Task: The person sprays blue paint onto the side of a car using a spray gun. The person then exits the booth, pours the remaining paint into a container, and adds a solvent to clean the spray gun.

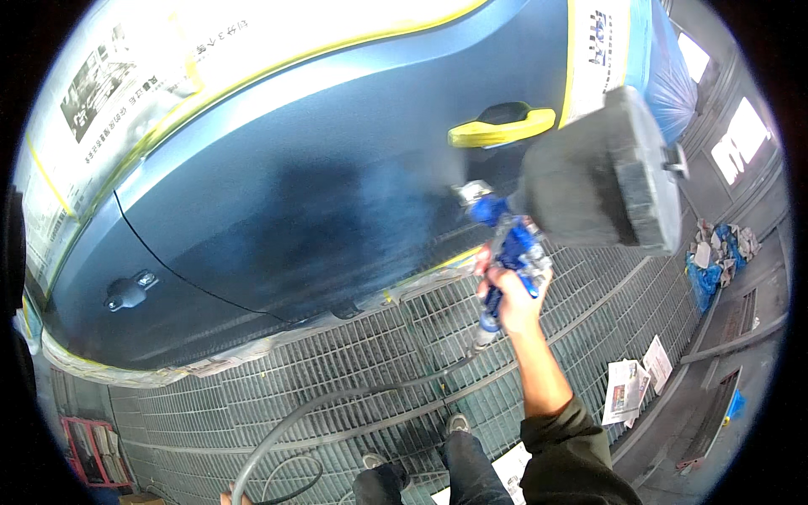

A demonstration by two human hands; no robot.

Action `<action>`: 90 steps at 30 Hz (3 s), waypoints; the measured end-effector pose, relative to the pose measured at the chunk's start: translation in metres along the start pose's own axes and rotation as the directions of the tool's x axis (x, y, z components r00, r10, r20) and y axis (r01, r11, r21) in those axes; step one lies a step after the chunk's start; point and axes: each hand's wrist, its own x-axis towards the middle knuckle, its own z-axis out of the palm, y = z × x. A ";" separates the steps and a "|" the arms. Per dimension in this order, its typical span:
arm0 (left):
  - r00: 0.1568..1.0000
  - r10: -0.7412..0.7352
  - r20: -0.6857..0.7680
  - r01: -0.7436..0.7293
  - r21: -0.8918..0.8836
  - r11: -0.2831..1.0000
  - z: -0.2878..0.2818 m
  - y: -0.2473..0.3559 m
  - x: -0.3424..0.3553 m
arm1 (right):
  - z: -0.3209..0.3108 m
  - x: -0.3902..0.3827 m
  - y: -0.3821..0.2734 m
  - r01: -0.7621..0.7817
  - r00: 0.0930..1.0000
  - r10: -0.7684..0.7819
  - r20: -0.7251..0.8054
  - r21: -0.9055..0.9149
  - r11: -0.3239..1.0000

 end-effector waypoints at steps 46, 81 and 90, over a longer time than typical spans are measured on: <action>0.998 0.021 -0.063 -0.026 -0.071 0.997 0.071 -0.073 -0.054 | 0.050 -0.103 0.163 -0.078 0.899 0.134 0.416 -0.149 0.986; 0.964 -0.185 -0.190 0.148 -0.196 0.969 0.177 -0.167 -0.132 | 0.097 -0.162 0.333 -0.243 0.557 0.264 0.787 -0.150 0.958; 0.980 -0.106 -0.169 0.071 -0.205 0.976 0.217 -0.137 -0.120 | 0.043 -0.140 0.331 -0.088 0.901 0.088 0.425 -0.019 0.996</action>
